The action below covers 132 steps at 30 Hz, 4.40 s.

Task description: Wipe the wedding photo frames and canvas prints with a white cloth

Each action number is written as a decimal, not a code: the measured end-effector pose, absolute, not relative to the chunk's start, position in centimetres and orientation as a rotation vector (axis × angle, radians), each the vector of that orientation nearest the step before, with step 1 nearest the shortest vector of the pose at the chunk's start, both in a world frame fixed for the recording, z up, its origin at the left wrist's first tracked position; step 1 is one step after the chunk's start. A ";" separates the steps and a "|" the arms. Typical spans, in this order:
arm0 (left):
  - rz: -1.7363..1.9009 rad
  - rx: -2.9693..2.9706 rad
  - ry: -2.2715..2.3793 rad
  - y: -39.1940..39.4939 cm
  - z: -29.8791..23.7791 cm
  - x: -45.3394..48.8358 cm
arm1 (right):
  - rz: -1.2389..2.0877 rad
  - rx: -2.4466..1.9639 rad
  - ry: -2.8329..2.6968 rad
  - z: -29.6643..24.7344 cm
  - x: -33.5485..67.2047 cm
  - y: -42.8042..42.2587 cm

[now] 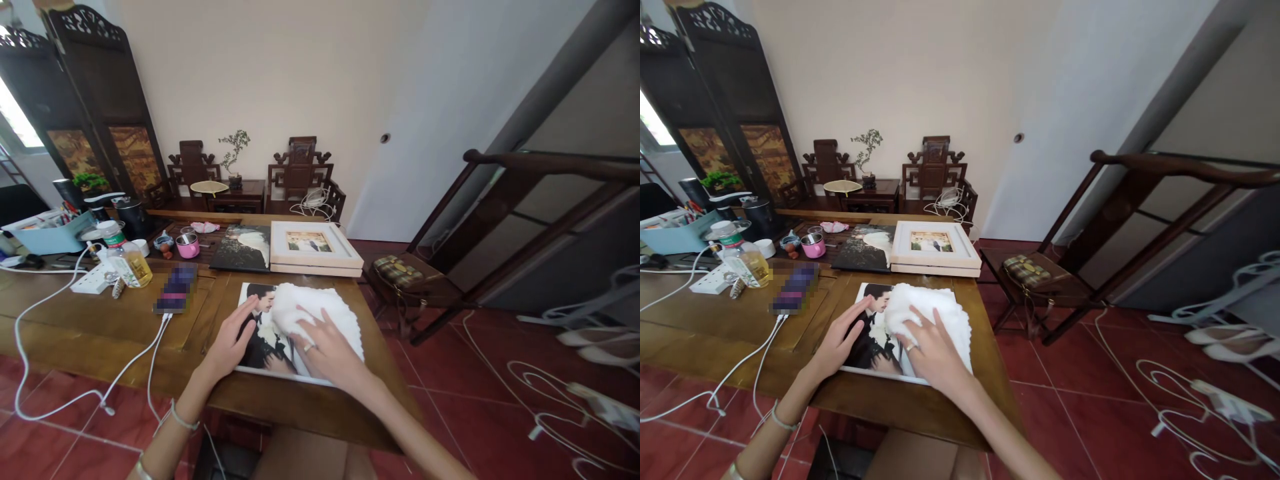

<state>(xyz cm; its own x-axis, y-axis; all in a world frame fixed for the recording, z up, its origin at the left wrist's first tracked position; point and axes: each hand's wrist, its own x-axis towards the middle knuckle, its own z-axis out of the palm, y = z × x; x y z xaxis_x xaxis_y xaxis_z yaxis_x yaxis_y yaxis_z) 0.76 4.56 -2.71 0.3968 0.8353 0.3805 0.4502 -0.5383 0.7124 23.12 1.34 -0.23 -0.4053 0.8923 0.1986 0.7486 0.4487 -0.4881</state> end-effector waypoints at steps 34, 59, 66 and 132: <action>0.909 2.306 1.125 5.0 -3.5 0.9 | 0.866 -1.326 -1.966 -0.7 21.3 9.2; 0.865 2.291 1.162 4.9 -3.5 1.0 | 0.777 -1.481 -2.177 -1.5 28.8 -4.6; 0.841 2.299 1.149 4.9 -3.3 0.9 | 0.753 -1.656 -1.978 -1.8 29.3 5.1; 0.876 2.322 1.158 4.9 -3.1 1.0 | 0.541 -1.515 -2.125 -1.1 25.0 5.3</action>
